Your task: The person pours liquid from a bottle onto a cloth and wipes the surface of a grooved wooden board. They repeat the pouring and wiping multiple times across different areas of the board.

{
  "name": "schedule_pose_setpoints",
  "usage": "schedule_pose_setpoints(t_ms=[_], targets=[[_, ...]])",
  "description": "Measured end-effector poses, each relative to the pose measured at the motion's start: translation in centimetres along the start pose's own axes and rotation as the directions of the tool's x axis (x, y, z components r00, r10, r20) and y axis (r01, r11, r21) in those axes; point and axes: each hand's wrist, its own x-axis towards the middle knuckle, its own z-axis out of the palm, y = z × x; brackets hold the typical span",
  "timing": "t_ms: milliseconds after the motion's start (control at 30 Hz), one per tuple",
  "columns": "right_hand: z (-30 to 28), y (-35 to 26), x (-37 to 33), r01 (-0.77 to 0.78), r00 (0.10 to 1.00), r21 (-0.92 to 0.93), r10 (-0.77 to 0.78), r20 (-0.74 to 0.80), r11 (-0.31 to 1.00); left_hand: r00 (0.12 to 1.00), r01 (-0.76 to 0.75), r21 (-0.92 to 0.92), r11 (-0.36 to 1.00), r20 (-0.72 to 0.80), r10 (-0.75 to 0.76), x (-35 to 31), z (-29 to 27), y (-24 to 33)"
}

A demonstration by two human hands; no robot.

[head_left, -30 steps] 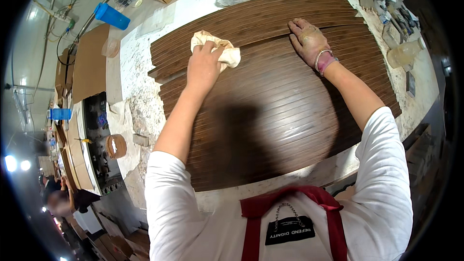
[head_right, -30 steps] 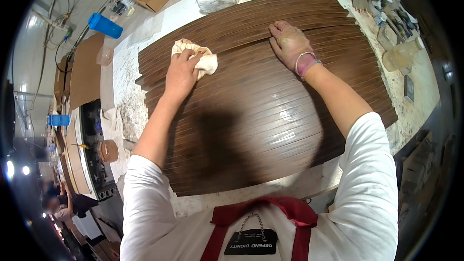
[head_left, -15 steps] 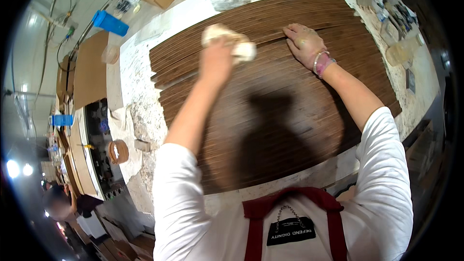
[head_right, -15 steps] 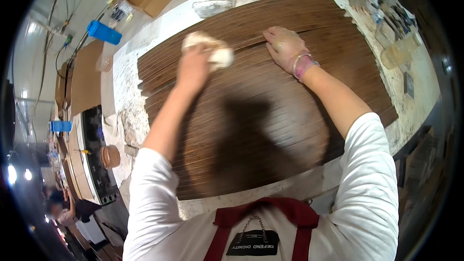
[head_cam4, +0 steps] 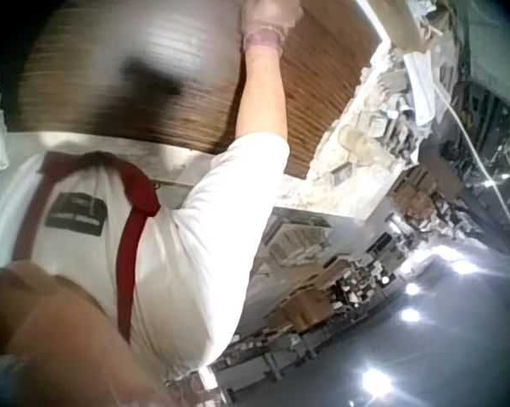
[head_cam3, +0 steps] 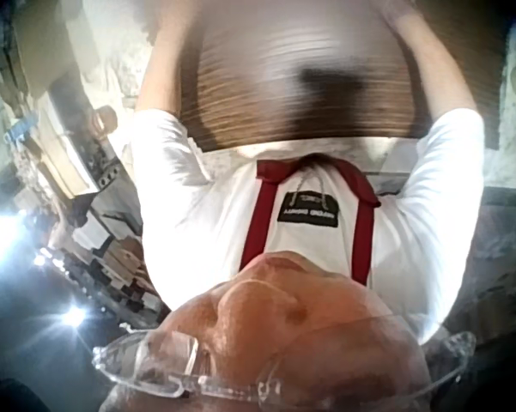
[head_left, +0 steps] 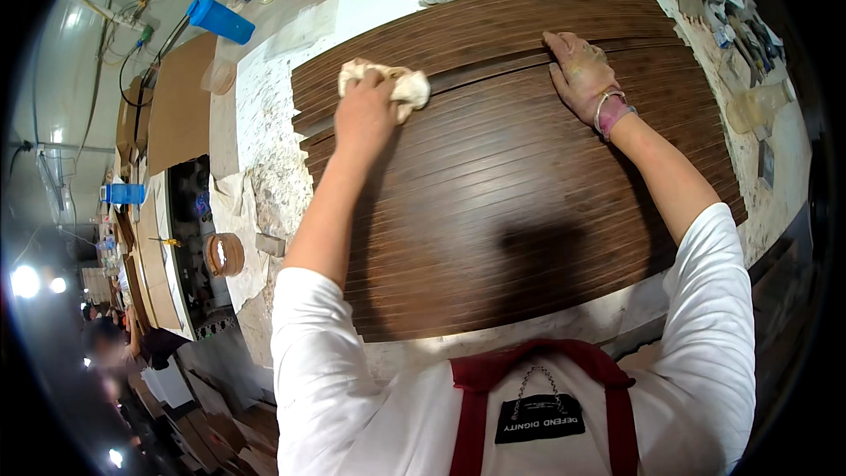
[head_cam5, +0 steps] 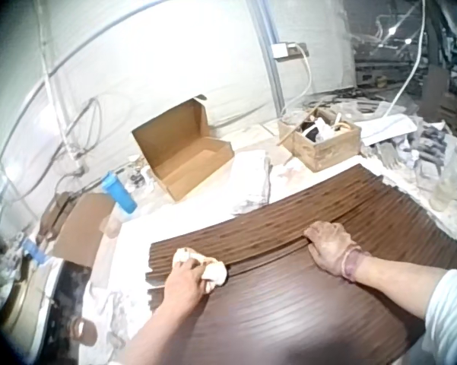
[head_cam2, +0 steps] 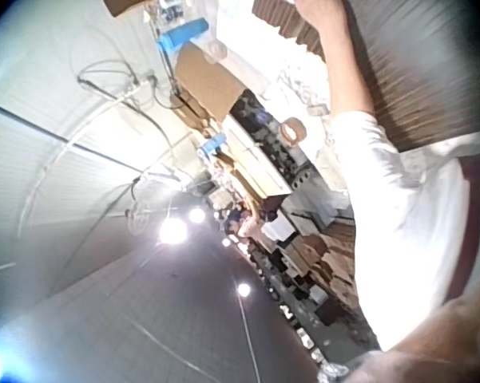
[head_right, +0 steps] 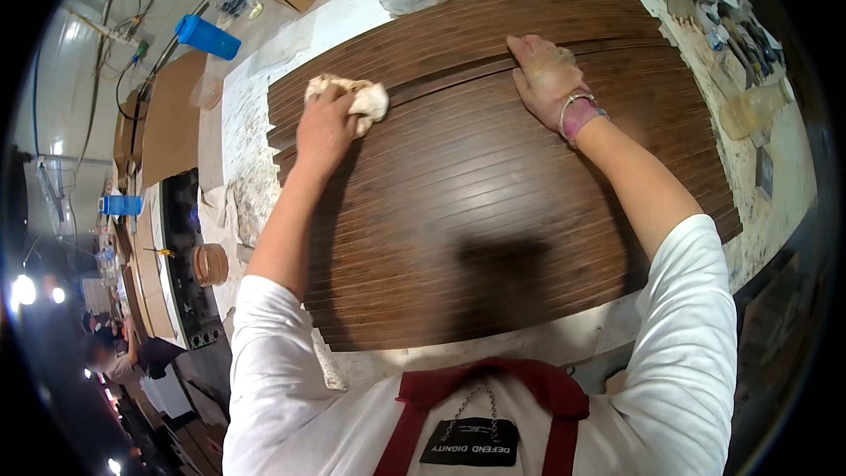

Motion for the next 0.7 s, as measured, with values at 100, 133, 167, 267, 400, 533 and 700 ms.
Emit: schedule_pose_setpoints(t_ms=[100, 133, 167, 267, 400, 533, 700], targets=[[0.3, 0.3, 0.0, 0.007, 1.000, -0.032, -0.008, -0.010, 0.999, 0.995, -0.047, -0.031, 0.998, -0.090, 0.044, 0.5, 1.3, 1.8], [0.4, 0.8, -0.1, -0.002, 1.000, -0.053, 0.004, 0.028, 0.999, 0.994, -0.056, -0.053, 0.997, -0.096, 0.051, 0.5, 1.4, 2.1], [0.5, 1.0, -0.1, -0.011, 0.998, -0.074, 0.016, 0.066, 0.997, 0.993, -0.065, -0.075, 0.995, -0.103, 0.057, 0.3, 1.3, 2.0], [0.5, 0.8, -0.1, -0.043, 0.996, -0.085, 0.050, 0.080, 0.995, 0.990, -0.133, 0.044, 0.990, -0.038, 0.135, -1.3, 0.1, -1.1], [0.0, 0.4, -0.4, -0.063, 0.994, -0.087, 0.070, 0.083, 0.994, 0.978, -0.010, 0.297, 0.955, 0.204, -0.053, -5.0, -3.4, -8.3], [0.6, 0.5, -0.1, -0.051, 0.997, -0.075, 0.055, 0.062, 0.996, 0.962, 0.055, 0.262, 0.964, 0.243, -0.121, -4.6, -4.2, -7.1], [0.1, 0.5, -0.1, -0.054, 0.994, -0.093, 0.062, 0.085, 0.994, 0.989, -0.128, -0.013, 0.992, -0.074, 0.127, 0.5, 3.1, 4.1]])
